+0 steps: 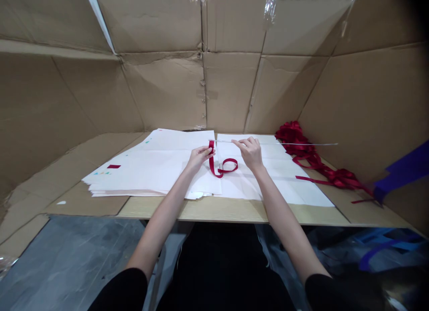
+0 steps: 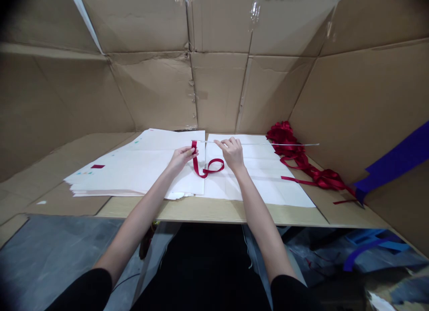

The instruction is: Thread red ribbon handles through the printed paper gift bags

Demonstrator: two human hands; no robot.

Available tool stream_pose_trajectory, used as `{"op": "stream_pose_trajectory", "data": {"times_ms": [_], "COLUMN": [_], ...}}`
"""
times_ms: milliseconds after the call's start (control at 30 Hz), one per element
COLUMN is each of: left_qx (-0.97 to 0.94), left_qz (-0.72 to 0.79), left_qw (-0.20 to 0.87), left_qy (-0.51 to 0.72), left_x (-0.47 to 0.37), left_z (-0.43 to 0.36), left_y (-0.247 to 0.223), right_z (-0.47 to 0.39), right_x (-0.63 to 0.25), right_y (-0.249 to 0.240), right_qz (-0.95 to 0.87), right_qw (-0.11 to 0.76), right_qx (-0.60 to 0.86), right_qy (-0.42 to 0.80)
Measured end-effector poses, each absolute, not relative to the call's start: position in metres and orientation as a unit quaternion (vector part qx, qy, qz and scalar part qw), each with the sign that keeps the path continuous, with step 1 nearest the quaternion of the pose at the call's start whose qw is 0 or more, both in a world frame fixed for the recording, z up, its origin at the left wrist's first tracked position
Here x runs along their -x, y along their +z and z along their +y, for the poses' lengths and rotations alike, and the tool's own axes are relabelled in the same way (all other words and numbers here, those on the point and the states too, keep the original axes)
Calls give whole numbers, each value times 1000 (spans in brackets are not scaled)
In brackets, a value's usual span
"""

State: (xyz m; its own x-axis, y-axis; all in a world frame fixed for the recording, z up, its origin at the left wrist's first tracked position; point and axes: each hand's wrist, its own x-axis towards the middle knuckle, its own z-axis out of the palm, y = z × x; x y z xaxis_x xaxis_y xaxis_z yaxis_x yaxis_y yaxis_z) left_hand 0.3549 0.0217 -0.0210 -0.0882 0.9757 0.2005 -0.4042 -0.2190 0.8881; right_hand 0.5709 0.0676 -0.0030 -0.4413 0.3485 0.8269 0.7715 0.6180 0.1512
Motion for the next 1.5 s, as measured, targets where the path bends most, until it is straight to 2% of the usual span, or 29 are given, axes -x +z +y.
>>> {"op": "stream_pose_trajectory", "data": {"times_ms": [1000, 1300, 1500], "left_qx": [-418, -410, -472], "left_qz": [350, 316, 305], "left_qw": [526, 496, 478], "left_qy": [652, 697, 675], "left_x": [-353, -350, -351], "left_z": [25, 23, 21], "left_y": [-24, -22, -23], "right_z": [70, 72, 71], "right_x": [-569, -568, -566], "right_y": [-6, -8, -9], "right_qz": [-809, -832, -843], "right_qw": [418, 379, 353], "right_qx": [338, 334, 336], "right_qy": [-239, -230, -227]}}
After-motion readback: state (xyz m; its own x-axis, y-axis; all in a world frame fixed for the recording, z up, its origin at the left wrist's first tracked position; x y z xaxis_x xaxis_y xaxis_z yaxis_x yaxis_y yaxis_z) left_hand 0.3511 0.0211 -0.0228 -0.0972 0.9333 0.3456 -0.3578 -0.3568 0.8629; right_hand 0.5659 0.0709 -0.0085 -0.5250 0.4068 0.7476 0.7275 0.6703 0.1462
